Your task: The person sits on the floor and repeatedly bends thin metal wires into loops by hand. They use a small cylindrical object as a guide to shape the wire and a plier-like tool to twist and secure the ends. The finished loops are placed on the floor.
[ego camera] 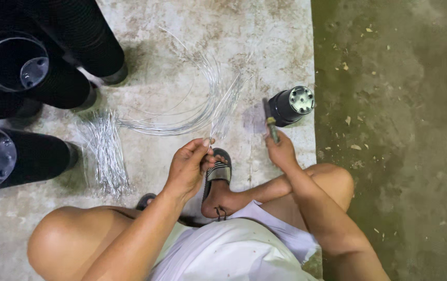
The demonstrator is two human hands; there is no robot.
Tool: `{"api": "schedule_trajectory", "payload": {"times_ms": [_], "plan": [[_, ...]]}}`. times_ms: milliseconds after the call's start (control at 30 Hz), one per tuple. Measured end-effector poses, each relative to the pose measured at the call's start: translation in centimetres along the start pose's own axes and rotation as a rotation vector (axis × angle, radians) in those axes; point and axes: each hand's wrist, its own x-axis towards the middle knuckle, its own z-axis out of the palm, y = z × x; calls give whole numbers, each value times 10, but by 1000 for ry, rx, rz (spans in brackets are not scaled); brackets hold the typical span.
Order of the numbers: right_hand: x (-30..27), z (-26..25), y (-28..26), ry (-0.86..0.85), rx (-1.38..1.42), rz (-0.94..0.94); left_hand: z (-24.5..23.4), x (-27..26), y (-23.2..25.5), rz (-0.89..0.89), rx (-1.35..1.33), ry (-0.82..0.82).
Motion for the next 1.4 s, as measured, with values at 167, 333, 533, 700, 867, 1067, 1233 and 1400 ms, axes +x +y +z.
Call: {"api": "schedule_trajectory", "payload": {"times_ms": [167, 333, 533, 700, 867, 1067, 1233, 1400], "plan": [[87, -28, 39, 401, -372, -98, 5, 0, -4, 96, 182, 94], [139, -39, 60, 524, -498, -60, 15, -1, -6, 305, 350, 130], [142, -47, 49, 386, -500, -6, 21, -13, 0, 644, 732, 207], [102, -32, -11, 489, -490, -668, 29, -13, 6, 549, 590, 203], [-5, 19, -81, -523, 541, -355, 37, -18, 7, 633, 626, 151], [-71, 56, -132, -338, 710, -233, 40, -20, 5, 832, 1041, 163], [-76, 31, -148, -264, 139, -560, 32, -20, 1, 821, 969, 185], [-103, 30, -162, -176, -143, -896, 24, -7, -18, 449, 724, 176]]}}
